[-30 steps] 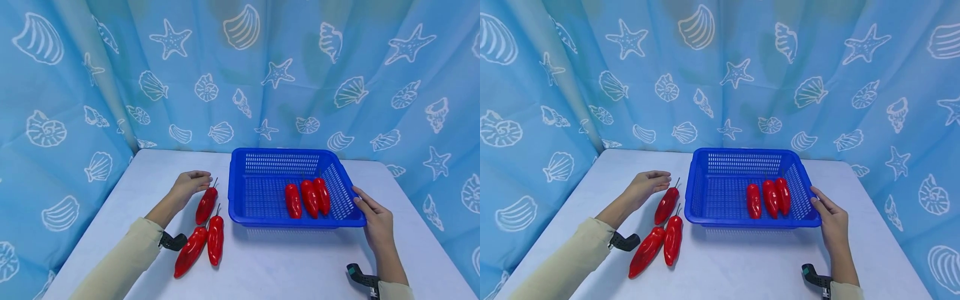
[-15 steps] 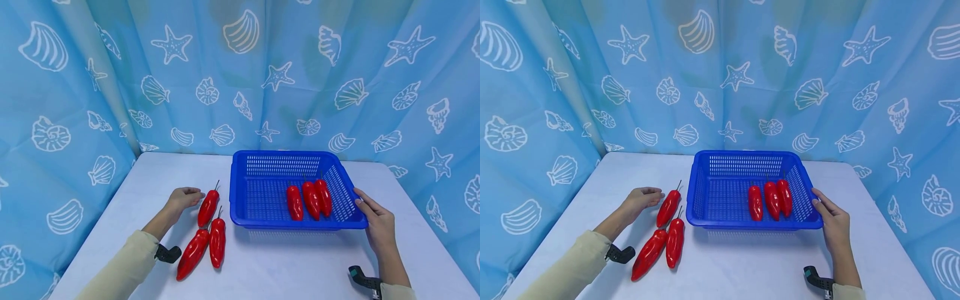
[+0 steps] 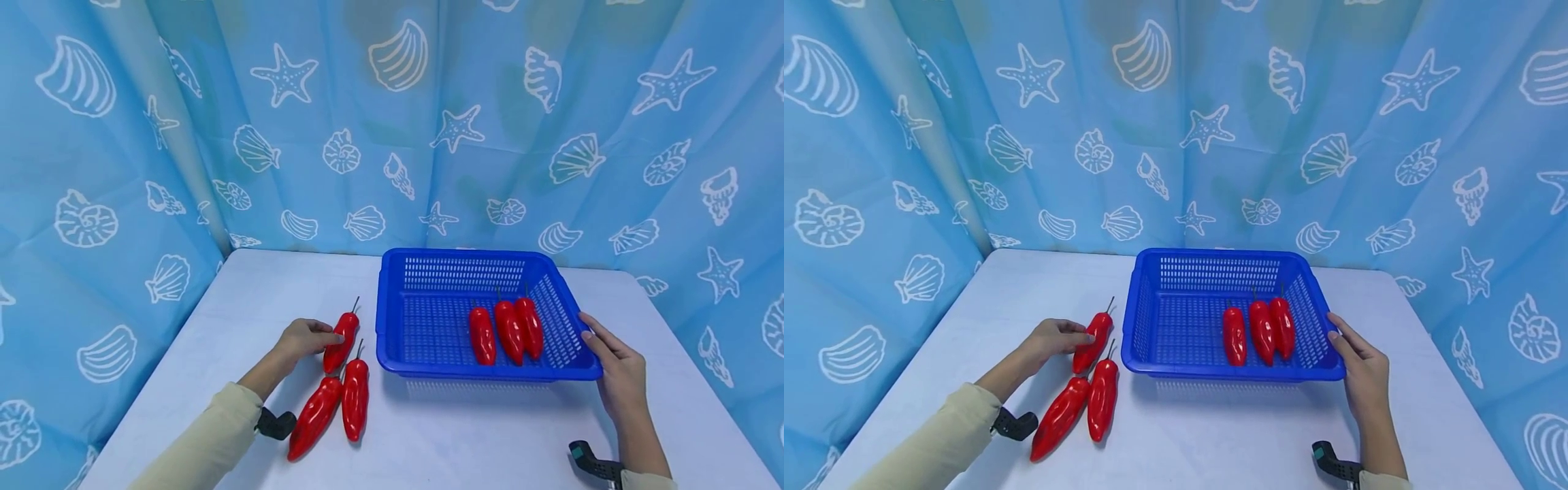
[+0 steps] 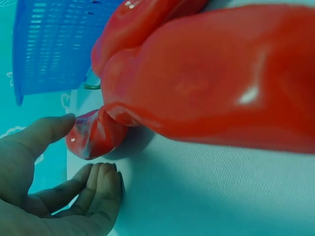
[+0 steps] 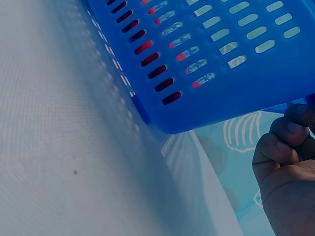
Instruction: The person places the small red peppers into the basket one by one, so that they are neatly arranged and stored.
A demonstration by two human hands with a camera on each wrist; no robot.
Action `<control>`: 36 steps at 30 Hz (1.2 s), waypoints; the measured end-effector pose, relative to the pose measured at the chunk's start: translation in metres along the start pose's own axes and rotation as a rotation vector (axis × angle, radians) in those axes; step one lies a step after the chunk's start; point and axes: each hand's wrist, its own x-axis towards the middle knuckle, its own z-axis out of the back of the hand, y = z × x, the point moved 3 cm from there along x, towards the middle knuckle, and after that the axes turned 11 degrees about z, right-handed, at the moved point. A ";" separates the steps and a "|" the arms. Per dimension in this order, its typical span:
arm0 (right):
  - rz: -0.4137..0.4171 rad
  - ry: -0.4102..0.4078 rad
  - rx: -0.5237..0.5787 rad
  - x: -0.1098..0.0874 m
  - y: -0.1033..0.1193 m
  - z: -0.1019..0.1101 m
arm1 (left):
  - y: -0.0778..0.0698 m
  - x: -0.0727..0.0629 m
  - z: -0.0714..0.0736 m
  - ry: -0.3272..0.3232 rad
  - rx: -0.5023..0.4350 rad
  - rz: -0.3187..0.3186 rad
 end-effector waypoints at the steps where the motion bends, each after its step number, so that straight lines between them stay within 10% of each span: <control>1: 0.001 -0.001 0.004 -0.001 -0.001 0.001 | 0.001 0.000 -0.001 -0.002 0.014 -0.003; 18: 0.025 0.000 0.004 -0.005 -0.002 -0.001 | 0.002 0.004 -0.004 -0.033 0.001 -0.004; 36: 0.040 -0.001 0.002 -0.001 -0.001 -0.002 | -0.036 -0.020 0.031 0.075 -0.280 -0.104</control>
